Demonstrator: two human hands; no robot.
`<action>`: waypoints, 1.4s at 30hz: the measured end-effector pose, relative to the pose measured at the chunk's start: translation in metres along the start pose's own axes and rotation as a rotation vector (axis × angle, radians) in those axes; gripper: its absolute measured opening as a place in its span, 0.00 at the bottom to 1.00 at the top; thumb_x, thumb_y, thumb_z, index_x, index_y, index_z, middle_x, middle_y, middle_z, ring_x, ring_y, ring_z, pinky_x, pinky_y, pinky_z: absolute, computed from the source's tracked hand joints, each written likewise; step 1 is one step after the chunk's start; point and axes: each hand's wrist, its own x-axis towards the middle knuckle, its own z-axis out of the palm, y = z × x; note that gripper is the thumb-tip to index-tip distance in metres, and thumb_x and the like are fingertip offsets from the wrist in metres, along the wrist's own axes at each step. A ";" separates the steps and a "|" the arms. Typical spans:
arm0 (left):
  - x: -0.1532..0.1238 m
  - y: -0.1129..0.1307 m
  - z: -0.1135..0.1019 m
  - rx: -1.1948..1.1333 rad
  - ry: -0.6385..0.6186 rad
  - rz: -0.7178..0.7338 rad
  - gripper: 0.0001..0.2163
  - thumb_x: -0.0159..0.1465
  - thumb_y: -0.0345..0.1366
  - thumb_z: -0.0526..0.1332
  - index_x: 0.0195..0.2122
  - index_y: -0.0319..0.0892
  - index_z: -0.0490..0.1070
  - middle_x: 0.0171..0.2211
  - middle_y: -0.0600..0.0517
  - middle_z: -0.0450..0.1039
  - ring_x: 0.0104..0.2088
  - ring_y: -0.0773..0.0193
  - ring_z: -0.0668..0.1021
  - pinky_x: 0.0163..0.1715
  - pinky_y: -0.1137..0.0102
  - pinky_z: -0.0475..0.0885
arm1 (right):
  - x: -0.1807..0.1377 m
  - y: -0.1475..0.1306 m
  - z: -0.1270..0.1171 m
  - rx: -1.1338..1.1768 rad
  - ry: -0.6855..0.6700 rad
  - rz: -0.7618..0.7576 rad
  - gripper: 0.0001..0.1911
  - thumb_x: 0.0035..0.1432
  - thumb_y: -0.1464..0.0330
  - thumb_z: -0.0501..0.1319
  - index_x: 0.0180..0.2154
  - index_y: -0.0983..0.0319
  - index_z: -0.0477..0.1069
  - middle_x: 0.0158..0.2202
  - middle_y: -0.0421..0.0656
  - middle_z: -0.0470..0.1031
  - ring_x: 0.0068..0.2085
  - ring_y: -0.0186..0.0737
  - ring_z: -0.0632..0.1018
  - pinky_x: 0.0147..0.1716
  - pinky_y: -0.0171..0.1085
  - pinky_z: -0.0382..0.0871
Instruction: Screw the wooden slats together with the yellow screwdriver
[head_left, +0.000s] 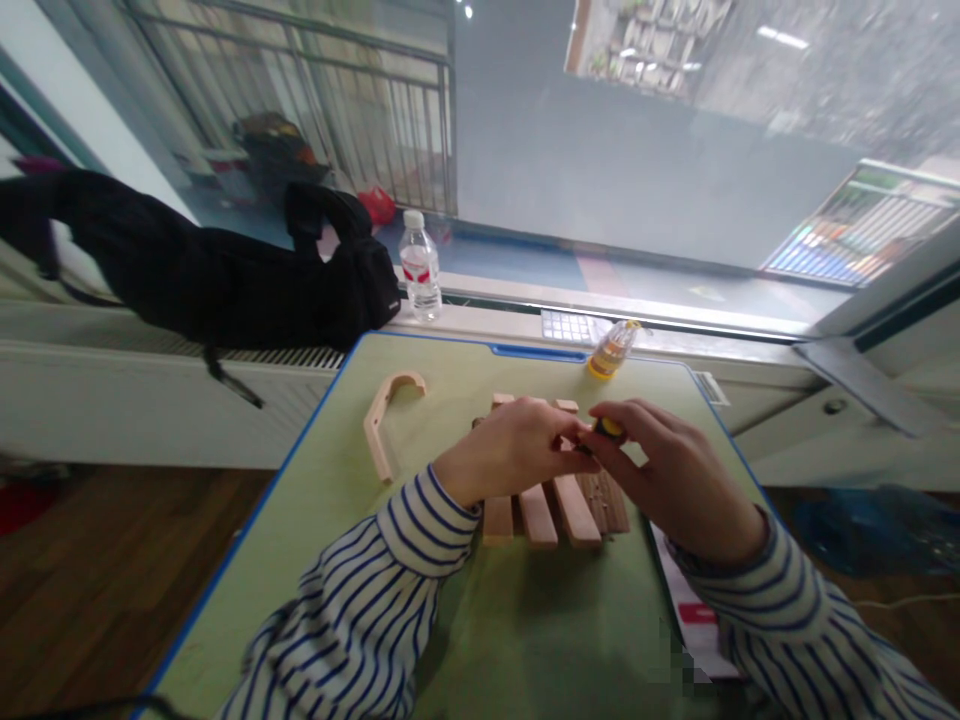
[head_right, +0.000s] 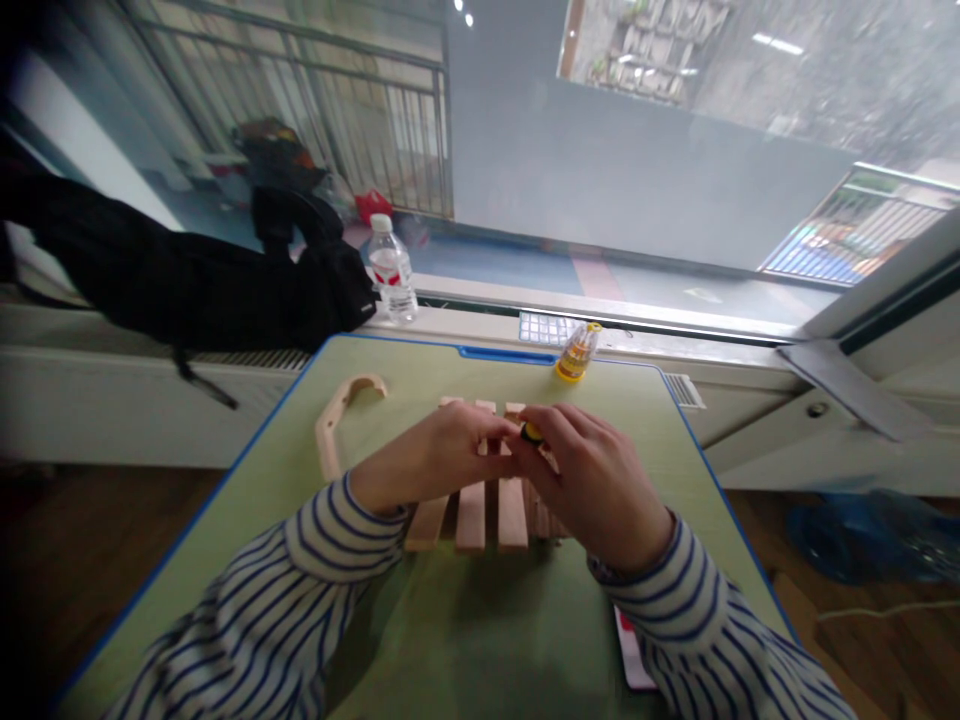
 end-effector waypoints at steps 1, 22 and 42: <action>0.000 0.000 0.001 0.001 0.006 -0.006 0.11 0.59 0.43 0.57 0.34 0.42 0.74 0.25 0.54 0.70 0.26 0.70 0.70 0.24 0.76 0.60 | 0.000 0.001 -0.001 -0.001 -0.015 -0.002 0.11 0.58 0.63 0.53 0.42 0.59 0.65 0.37 0.42 0.72 0.38 0.37 0.73 0.36 0.38 0.66; 0.002 -0.003 0.003 -0.039 -0.002 -0.013 0.10 0.60 0.40 0.56 0.34 0.41 0.74 0.27 0.53 0.71 0.26 0.71 0.70 0.23 0.76 0.60 | 0.018 0.007 -0.038 -0.108 -0.322 -0.271 0.10 0.59 0.67 0.51 0.42 0.58 0.65 0.37 0.41 0.73 0.43 0.37 0.73 0.42 0.38 0.67; 0.002 -0.001 0.002 -0.029 0.020 -0.046 0.11 0.59 0.42 0.57 0.38 0.44 0.74 0.28 0.52 0.73 0.27 0.70 0.71 0.25 0.76 0.61 | 0.018 0.006 -0.038 -0.123 -0.288 -0.260 0.10 0.58 0.68 0.51 0.40 0.61 0.67 0.40 0.46 0.74 0.40 0.37 0.74 0.38 0.38 0.67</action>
